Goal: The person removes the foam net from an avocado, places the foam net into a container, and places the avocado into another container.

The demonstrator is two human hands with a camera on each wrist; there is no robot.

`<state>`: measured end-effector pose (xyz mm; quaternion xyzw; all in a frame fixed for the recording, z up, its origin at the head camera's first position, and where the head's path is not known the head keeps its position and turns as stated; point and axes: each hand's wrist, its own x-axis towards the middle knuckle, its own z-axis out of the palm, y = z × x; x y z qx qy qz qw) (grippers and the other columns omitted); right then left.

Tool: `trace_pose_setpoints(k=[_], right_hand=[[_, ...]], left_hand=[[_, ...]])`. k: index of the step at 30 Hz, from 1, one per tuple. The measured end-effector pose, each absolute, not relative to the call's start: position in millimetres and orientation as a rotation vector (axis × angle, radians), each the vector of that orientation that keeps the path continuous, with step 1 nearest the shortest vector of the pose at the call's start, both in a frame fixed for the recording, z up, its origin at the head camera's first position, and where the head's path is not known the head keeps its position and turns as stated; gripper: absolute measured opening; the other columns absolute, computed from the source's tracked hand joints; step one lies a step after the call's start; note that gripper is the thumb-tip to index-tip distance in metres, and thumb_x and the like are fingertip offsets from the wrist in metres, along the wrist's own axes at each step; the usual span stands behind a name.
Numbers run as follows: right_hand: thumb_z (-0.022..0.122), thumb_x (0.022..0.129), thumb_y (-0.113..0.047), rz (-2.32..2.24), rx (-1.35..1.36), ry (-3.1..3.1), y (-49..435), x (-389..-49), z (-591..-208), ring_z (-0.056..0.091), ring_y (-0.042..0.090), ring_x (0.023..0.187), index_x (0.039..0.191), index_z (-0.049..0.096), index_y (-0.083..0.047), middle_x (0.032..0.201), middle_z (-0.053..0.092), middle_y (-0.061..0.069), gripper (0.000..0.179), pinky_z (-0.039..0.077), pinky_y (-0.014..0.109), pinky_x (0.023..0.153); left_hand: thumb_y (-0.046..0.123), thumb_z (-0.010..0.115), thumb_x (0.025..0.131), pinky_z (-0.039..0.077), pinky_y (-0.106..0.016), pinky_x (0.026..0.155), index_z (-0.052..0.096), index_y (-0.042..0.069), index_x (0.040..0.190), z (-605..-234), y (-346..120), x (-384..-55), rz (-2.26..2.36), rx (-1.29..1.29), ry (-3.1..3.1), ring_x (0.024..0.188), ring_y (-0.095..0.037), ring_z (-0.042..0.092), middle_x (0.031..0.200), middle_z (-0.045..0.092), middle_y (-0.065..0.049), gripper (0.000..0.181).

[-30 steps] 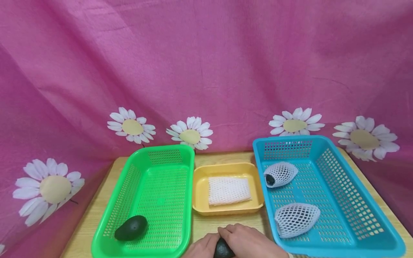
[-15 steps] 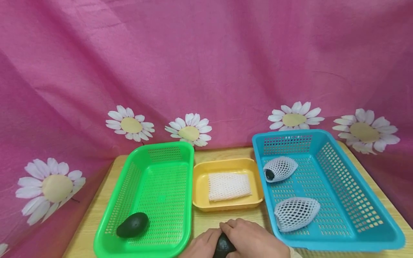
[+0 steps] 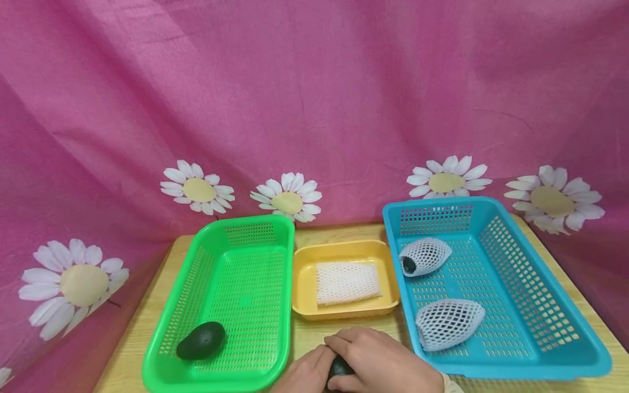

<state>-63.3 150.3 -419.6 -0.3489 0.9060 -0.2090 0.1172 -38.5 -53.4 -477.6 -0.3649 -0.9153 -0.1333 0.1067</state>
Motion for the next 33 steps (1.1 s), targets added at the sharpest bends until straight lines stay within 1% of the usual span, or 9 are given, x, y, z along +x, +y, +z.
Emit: trace_pose_setpoints(k=[4,7,10,15,20,24,27,30,33], right_hand=[[0.052,0.097,-0.068,-0.636,-1.095,2.717,150.6,-60.4,-415.0,0.065,0.008,0.114,0.133,0.067,-0.025,0.127,0.068,-0.012,0.058,0.059,0.035,0.095],[0.053,0.096,-0.067,-0.649,-1.147,2.765,153.0,-60.3,-413.1,0.064,0.007,0.114,0.134,0.067,-0.024,0.127,0.067,-0.012,0.059,0.059,0.034,0.093],[0.056,0.095,-0.067,-0.668,-1.212,2.815,154.7,-60.3,-411.7,0.064,0.006,0.113,0.135,0.066,-0.023,0.127,0.066,-0.012,0.059,0.060,0.032,0.092],[0.062,0.093,-0.064,-0.668,-1.357,2.943,155.0,-61.4,-411.9,0.065,0.005,0.110,0.132,0.067,-0.022,0.124,0.067,-0.013,0.058,0.060,0.031,0.090],[0.063,0.091,-0.066,-0.661,-1.323,2.972,154.6,-61.2,-410.2,0.064,0.005,0.112,0.135,0.066,-0.023,0.128,0.066,-0.014,0.061,0.060,0.033,0.091],[0.062,0.090,-0.069,-0.693,-1.208,2.942,153.6,-59.7,-409.2,0.061,0.002,0.119,0.145,0.057,-0.031,0.138,0.060,-0.020,0.067,0.059,0.034,0.096],[0.064,0.087,-0.071,-0.729,-1.142,2.936,152.5,-59.0,-409.2,0.057,0.001,0.124,0.151,0.048,-0.038,0.145,0.054,-0.023,0.073,0.059,0.036,0.097],[0.067,0.083,-0.073,-0.767,-1.127,2.967,151.1,-59.2,-410.3,0.056,0.001,0.127,0.154,0.041,-0.041,0.149,0.050,-0.022,0.081,0.059,0.037,0.097],[0.069,0.080,-0.074,-0.793,-1.111,2.993,149.8,-59.2,-411.9,0.054,-0.001,0.127,0.157,0.034,-0.042,0.150,0.048,-0.024,0.090,0.060,0.036,0.096]], left_hand=[[0.035,0.061,0.103,0.053,-0.015,0.072,0.062,0.009,0.121,-472.8,-54.0,-36.6,-0.377,-1.077,-2.656,0.092,-0.004,0.066,0.110,0.069,0.002,0.031],[0.036,0.059,0.104,0.054,-0.015,0.074,0.063,0.010,0.121,-469.2,-54.7,-36.9,-0.348,-1.081,-2.624,0.093,-0.005,0.067,0.112,0.069,0.002,0.032],[0.038,0.059,0.104,0.055,-0.015,0.077,0.063,0.009,0.122,-464.1,-55.9,-38.2,-0.331,-1.086,-2.606,0.095,-0.005,0.068,0.112,0.070,0.002,0.034],[0.045,0.058,0.104,0.056,-0.017,0.079,0.062,0.008,0.126,-452.3,-59.8,-39.4,-0.367,-1.076,-2.688,0.099,-0.007,0.068,0.116,0.070,0.000,0.044],[0.052,0.060,0.101,0.058,-0.019,0.082,0.061,0.007,0.132,-442.2,-64.6,-39.9,-0.385,-1.069,-2.749,0.105,-0.010,0.069,0.121,0.070,-0.002,0.055],[0.056,0.068,0.095,0.059,-0.022,0.085,0.060,0.006,0.135,-434.4,-69.5,-41.9,-0.417,-1.061,-2.776,0.108,-0.012,0.069,0.124,0.070,-0.003,0.065],[0.056,0.071,0.092,0.060,-0.024,0.086,0.059,0.005,0.134,-430.0,-73.1,-44.2,-0.428,-1.056,-2.753,0.112,-0.014,0.069,0.124,0.071,-0.005,0.067],[0.056,0.070,0.093,0.061,-0.025,0.086,0.058,0.006,0.133,-426.8,-77.0,-46.4,-0.467,-1.046,-2.715,0.112,-0.014,0.069,0.124,0.071,-0.005,0.065],[0.055,0.071,0.092,0.061,-0.025,0.083,0.059,0.008,0.131,-423.7,-80.7,-48.4,-0.529,-1.034,-2.669,0.108,-0.012,0.069,0.122,0.071,-0.004,0.063]])
